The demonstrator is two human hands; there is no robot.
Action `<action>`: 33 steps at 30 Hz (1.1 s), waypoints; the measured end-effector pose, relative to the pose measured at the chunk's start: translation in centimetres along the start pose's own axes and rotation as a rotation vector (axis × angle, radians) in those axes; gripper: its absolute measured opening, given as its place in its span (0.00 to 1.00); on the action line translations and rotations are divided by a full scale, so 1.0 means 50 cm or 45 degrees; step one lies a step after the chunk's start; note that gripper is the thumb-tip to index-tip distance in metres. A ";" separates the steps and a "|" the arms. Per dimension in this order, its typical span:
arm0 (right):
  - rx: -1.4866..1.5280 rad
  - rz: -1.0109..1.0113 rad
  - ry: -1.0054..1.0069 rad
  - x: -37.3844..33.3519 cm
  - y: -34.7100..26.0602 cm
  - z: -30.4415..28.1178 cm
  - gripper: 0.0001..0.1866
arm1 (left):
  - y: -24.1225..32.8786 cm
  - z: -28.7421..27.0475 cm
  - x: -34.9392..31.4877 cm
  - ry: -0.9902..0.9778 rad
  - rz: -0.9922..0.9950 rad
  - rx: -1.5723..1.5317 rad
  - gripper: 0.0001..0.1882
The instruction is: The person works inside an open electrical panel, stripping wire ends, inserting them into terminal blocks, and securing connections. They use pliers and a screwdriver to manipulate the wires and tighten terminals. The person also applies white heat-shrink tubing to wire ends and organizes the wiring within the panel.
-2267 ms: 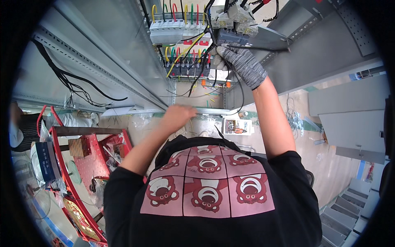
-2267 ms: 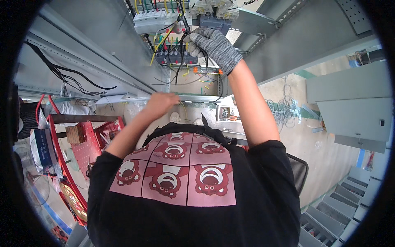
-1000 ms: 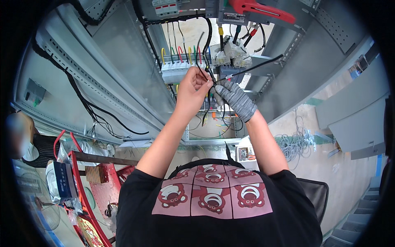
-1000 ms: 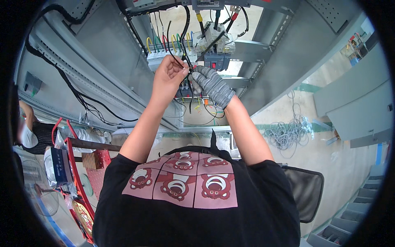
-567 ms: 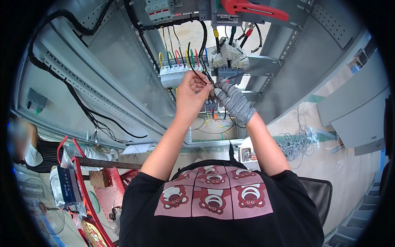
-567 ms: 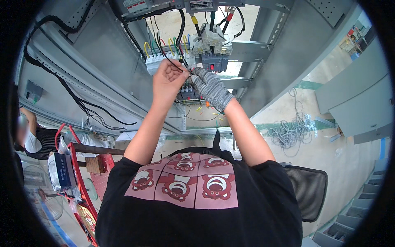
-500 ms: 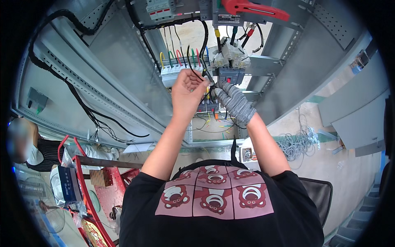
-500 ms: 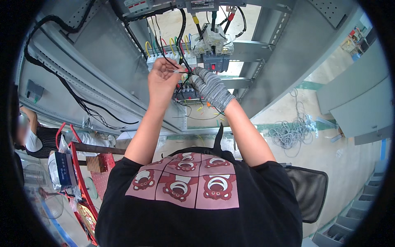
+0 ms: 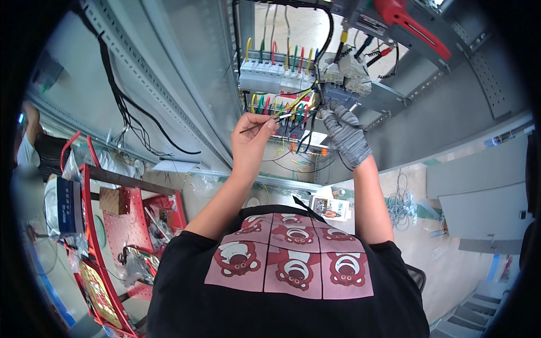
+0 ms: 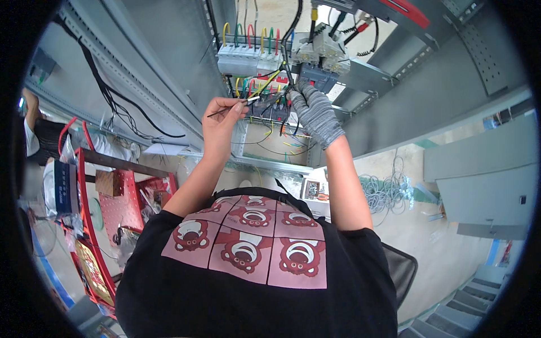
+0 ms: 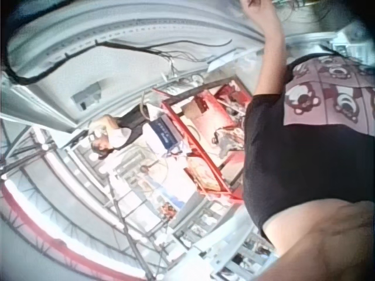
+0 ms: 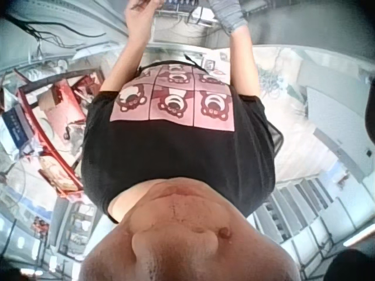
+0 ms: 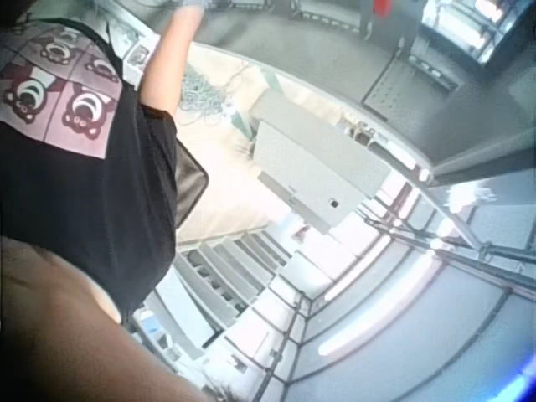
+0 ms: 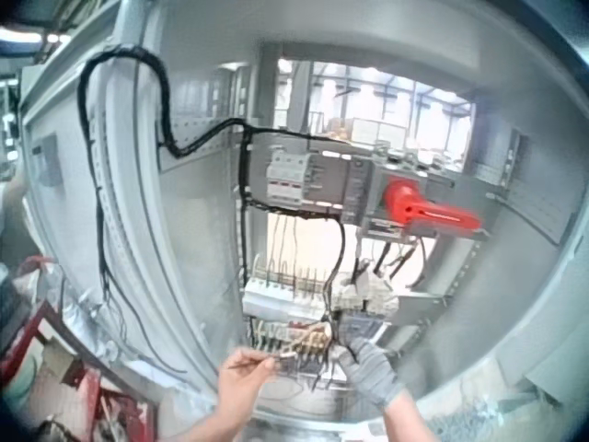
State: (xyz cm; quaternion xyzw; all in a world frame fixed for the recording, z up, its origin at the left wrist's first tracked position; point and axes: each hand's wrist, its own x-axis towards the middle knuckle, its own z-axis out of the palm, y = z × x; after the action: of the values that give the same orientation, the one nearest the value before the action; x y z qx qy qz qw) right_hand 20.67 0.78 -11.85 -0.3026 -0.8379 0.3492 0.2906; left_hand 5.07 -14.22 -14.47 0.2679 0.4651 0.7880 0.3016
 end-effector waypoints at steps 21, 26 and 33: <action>0.036 0.158 0.012 0.001 0.015 -0.007 0.15 | -0.007 -0.059 0.054 -0.143 0.198 0.776 0.05; -0.382 -0.209 0.095 -0.003 -0.006 -0.006 0.14 | 0.059 -0.056 0.053 -0.198 0.155 0.712 0.04; -0.568 -0.169 0.126 -0.010 -0.032 -0.002 0.14 | 0.153 0.008 0.088 -0.425 0.811 1.239 0.08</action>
State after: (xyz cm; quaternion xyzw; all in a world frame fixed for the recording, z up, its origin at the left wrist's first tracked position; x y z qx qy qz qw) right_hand 20.55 -0.44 -10.72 -0.3203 -0.8971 0.1203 0.2794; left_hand 0.66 -13.76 -6.86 0.6212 0.6155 0.4837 -0.0377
